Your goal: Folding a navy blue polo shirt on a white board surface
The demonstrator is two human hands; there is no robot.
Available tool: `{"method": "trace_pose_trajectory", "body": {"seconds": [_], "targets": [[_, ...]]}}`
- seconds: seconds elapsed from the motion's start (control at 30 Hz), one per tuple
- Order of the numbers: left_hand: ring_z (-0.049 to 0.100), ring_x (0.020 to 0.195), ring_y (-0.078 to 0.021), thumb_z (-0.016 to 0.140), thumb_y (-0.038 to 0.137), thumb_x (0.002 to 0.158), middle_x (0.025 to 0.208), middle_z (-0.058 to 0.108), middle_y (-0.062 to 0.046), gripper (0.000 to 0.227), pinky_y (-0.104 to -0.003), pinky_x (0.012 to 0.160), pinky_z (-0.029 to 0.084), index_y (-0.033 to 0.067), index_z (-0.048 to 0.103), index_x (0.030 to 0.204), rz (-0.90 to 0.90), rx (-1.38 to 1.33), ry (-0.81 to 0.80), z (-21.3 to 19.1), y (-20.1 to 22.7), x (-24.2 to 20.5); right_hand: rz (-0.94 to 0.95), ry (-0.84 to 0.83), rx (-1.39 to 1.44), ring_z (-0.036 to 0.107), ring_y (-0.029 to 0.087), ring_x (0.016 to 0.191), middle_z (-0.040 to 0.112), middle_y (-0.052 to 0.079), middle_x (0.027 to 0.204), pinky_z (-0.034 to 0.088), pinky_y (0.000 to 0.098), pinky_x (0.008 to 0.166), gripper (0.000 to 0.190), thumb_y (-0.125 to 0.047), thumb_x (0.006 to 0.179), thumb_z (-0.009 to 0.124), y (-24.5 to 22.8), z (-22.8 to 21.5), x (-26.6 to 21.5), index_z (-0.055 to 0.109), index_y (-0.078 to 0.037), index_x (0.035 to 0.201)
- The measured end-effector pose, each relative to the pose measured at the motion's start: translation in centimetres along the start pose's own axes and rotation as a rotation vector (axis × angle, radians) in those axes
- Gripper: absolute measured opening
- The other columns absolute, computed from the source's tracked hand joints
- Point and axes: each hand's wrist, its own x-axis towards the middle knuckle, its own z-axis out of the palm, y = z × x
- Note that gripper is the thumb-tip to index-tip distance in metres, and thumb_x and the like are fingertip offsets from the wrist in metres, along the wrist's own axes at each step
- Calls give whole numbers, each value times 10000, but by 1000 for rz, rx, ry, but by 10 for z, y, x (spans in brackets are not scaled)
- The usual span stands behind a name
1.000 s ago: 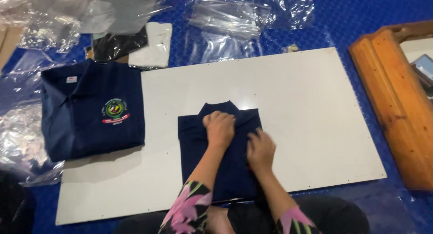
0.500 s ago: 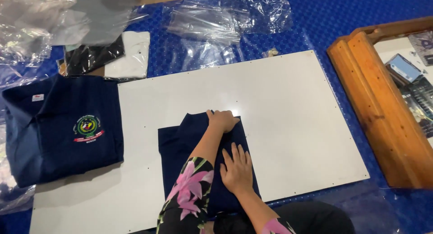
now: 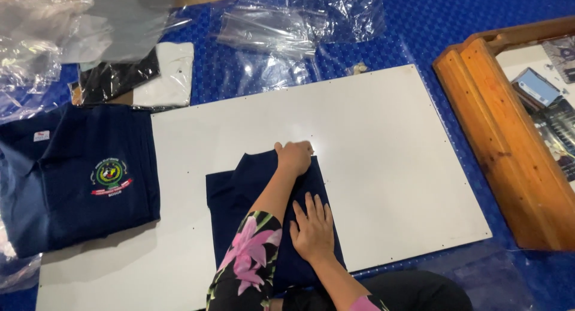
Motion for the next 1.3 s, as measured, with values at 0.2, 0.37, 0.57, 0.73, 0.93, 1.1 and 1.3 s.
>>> {"method": "trace_pose_trajectory", "body": {"seconds": [0.2, 0.37, 0.57, 0.73, 0.93, 1.1, 1.3], "targets": [[572, 696, -269, 572, 689, 941, 726, 712, -56, 645, -461, 1018, 229, 107, 788, 769, 30, 216, -195, -17, 11, -2, 8, -19, 20, 420, 433, 1404, 468, 221, 1518, 315, 576, 1132, 507, -290, 841, 647, 0, 2, 1, 627, -113, 1316], [569, 718, -268, 636, 524, 965, 773, 702, -28, 459, -467, 979, 262, 122, 783, 799, 62, 166, -171, -5, 7, 4, 3, -39, 12, 411, 433, 1412, 460, 226, 1524, 310, 570, 1134, 531, -302, 851, 645, 2, 2, 1, 610, -112, 1346], [568, 842, -223, 614, 343, 997, 828, 714, -25, 275, -402, 999, 315, 159, 779, 878, 249, 213, 247, 43, -6, -1, -17, -69, 15, 364, 436, 1443, 445, 189, 1545, 272, 608, 1140, 548, -346, 901, 610, -2, 0, -6, 576, -120, 1398], [556, 851, -229, 664, 368, 941, 745, 663, -24, 277, -400, 1021, 346, 163, 740, 771, 391, 202, 536, 67, -19, 6, -19, -175, 21, 325, 486, 1446, 403, 238, 1562, 234, 646, 1139, 595, -305, 842, 581, 3, 7, -7, 568, -106, 1403], [513, 1326, -296, 661, 293, 913, 1159, 662, -29, 158, -471, 1086, 293, 145, 683, 963, 321, 96, 676, 39, -29, -54, -45, -46, -83, 470, 385, 1320, 512, 140, 1468, 385, 530, 1036, 609, -384, 734, 698, 16, 22, 2, 614, -158, 1293], [664, 946, -267, 607, 62, 951, 931, 705, -57, 164, -368, 874, 499, 149, 745, 974, 53, -161, 1164, 21, -118, -127, -43, 118, 79, 638, 221, 1145, 700, -31, 1106, 485, 364, 881, 158, -239, 943, 612, 39, 39, 46, 761, -252, 994], [685, 905, -282, 671, 193, 960, 909, 717, -43, 125, -381, 867, 541, 181, 790, 994, -79, -220, 682, -26, -214, -138, -148, 198, -36, 620, 296, 1227, 677, 94, 1265, 496, 426, 961, 320, -223, 936, 608, 49, 56, 71, 704, -135, 1228]]}}
